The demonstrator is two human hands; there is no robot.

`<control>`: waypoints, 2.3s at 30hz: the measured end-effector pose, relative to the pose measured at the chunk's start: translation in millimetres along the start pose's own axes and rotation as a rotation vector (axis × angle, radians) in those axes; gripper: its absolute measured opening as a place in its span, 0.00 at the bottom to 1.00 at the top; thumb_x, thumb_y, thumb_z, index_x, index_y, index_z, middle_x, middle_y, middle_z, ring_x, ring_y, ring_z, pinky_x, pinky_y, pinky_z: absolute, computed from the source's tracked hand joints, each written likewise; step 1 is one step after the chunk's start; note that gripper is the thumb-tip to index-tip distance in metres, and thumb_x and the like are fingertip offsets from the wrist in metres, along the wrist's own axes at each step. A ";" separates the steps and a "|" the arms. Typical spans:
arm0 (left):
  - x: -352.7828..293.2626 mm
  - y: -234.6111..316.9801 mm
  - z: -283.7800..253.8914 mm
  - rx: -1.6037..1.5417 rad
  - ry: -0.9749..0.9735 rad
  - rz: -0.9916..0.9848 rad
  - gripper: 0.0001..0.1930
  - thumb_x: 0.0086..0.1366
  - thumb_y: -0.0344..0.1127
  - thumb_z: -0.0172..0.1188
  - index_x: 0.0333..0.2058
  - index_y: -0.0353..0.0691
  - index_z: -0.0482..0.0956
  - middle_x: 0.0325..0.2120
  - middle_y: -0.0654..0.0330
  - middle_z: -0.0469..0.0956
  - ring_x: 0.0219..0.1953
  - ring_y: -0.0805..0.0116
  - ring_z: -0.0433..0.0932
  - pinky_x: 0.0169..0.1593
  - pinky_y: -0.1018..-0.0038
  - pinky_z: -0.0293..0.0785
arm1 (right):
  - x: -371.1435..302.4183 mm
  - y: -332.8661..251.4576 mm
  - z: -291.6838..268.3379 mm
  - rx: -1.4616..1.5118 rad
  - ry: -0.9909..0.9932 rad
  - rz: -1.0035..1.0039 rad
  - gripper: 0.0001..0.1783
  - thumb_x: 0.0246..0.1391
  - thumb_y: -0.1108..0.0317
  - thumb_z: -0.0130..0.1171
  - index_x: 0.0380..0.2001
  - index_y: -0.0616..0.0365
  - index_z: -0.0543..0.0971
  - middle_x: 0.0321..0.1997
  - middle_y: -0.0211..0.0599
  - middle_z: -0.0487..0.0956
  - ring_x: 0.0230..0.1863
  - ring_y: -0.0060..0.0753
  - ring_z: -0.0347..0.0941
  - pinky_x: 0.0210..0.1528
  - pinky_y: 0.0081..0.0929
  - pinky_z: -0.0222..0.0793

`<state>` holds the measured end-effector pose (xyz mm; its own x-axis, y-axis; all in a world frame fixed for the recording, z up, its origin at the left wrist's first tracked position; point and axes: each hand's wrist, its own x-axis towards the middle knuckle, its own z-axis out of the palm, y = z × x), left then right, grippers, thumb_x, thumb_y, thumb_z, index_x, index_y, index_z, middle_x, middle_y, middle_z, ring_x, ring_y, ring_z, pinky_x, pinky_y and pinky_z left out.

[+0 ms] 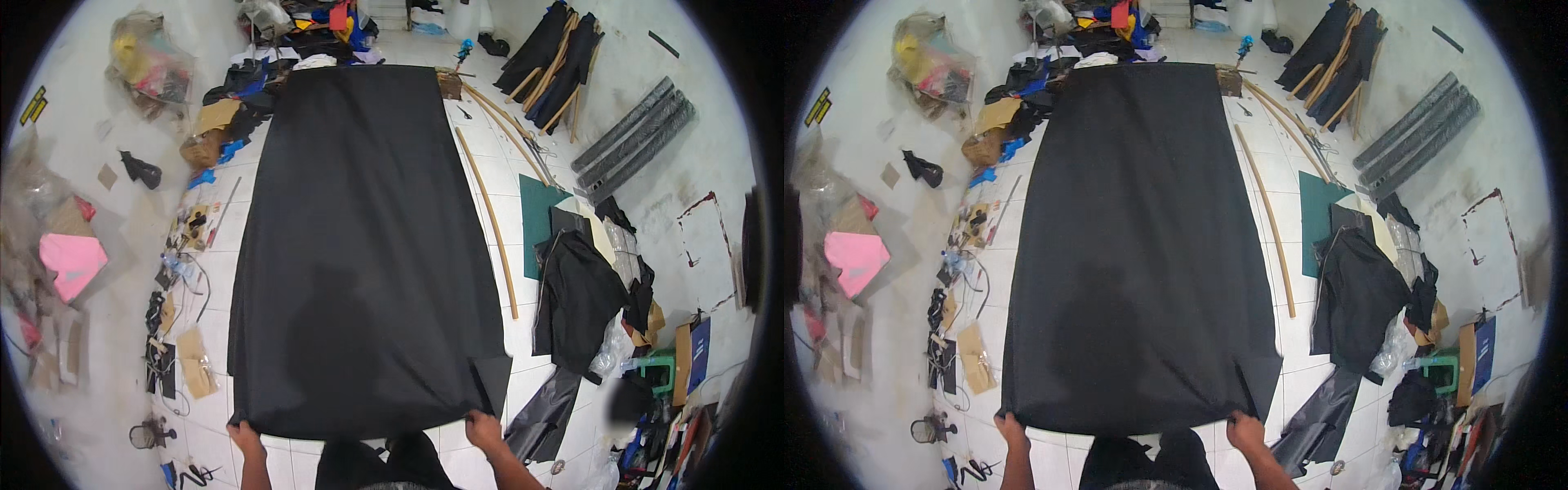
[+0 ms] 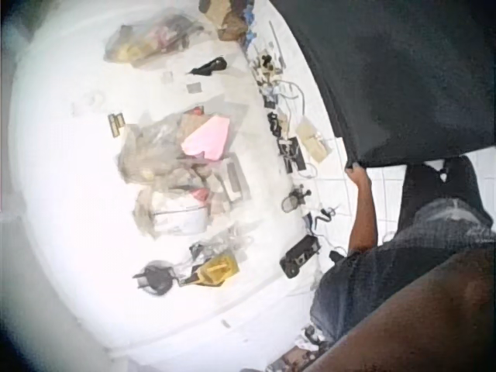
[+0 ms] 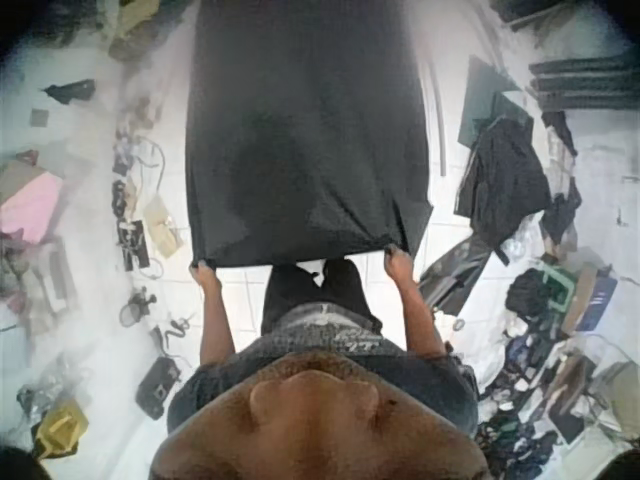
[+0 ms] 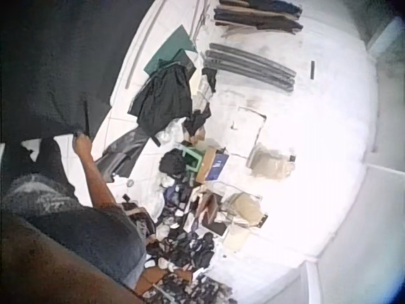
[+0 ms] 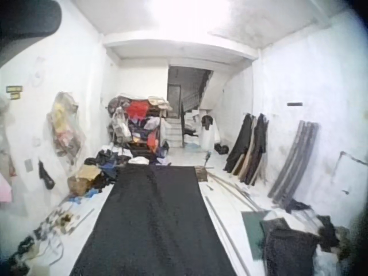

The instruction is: The person cuts a large piece of black fabric on a floor workspace using shears, then folds and adjusts the resulting pieces.

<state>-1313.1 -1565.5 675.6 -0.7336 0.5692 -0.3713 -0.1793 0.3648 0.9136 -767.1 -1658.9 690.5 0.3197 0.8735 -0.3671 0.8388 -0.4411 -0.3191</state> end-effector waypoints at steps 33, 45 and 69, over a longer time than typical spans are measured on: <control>313.1 -552.4 198.8 -0.157 -0.754 -0.620 0.30 0.65 0.58 0.59 0.34 0.28 0.76 0.27 0.51 0.81 0.26 0.61 0.82 0.32 0.72 0.80 | 318.5 205.3 450.8 -0.127 0.292 -0.278 0.30 0.43 0.70 0.62 0.55 0.50 0.78 0.51 0.45 0.81 0.53 0.48 0.78 0.56 0.41 0.73; 314.8 -570.8 196.1 0.161 -0.746 -0.406 0.28 0.70 0.58 0.53 0.31 0.32 0.78 0.24 0.54 0.79 0.24 0.63 0.79 0.30 0.72 0.78 | 278.7 33.5 480.4 -0.110 0.297 -0.818 0.23 0.52 0.45 0.64 0.37 0.56 0.79 0.28 0.40 0.79 0.30 0.43 0.79 0.30 0.37 0.75; 320.2 -593.6 182.6 0.280 -0.682 -0.219 0.23 0.66 0.50 0.64 0.28 0.32 0.72 0.23 0.56 0.74 0.22 0.70 0.75 0.26 0.78 0.74 | 171.8 41.5 539.4 0.196 -0.444 -0.795 0.26 0.51 0.48 0.63 0.39 0.60 0.69 0.24 0.55 0.78 0.31 0.63 0.77 0.34 0.53 0.72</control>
<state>-1321.8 -1465.2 -15.9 -0.1174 0.7574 -0.6423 -0.0344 0.6433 0.7648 -915.1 -1638.2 142.9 -0.5482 0.7932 -0.2652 0.6369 0.1904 -0.7470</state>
